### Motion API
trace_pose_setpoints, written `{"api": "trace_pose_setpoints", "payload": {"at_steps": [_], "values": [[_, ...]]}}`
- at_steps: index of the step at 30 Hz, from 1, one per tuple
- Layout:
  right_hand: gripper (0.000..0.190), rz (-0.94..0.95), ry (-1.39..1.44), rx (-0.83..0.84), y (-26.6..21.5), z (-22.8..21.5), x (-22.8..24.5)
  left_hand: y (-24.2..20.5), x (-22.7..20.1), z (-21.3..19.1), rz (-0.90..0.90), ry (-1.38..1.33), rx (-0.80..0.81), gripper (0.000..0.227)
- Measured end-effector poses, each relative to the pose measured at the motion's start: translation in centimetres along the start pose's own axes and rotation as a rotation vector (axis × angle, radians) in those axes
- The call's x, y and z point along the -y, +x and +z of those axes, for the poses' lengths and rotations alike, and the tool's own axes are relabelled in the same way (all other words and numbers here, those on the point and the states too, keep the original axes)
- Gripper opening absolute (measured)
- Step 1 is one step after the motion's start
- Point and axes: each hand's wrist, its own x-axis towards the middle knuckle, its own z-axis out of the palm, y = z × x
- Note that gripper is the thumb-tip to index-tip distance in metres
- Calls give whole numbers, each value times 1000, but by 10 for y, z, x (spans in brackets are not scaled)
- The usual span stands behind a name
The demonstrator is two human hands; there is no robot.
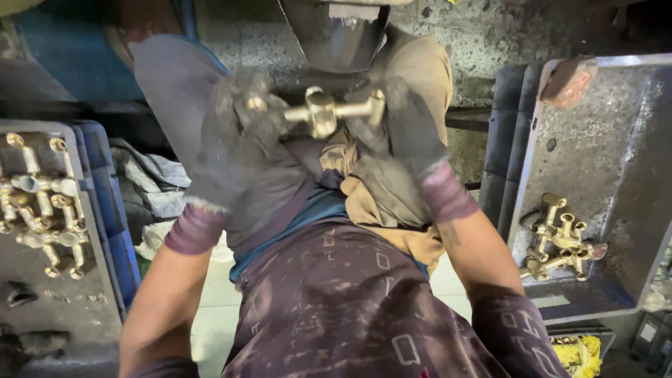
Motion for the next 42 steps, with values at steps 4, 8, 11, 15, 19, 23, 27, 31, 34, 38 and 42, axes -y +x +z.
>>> {"api": "trace_pose_setpoints", "payload": {"at_steps": [4,8,11,15,19,23,27,31,34,38,42], "values": [[55,290,175,5,41,22,-5,38,36,-8,-102,-82,-92,42],[39,593,765,-25,65,40,-4,57,52,-15,235,723,-15,34],[38,867,1054,-13,74,38,-7,67,55,-19,72,643,-15,30],[29,16,105,228,67,34,-32,58,67,-31,1,538,152,48],[25,676,900,83,64,39,-46,58,84,-44,240,1108,427,59],[26,521,650,157,67,37,-31,67,84,-48,176,978,452,59],[34,1023,895,-43,69,38,-14,69,75,-51,131,726,443,58],[34,921,927,76,74,40,-17,73,79,-52,86,713,460,52],[48,918,834,47,74,43,-28,71,84,-51,-26,690,462,43],[47,877,666,-51,76,48,-37,69,82,-52,115,729,442,39],[51,893,761,-35,76,48,-42,68,71,-48,-177,552,475,26]]}}
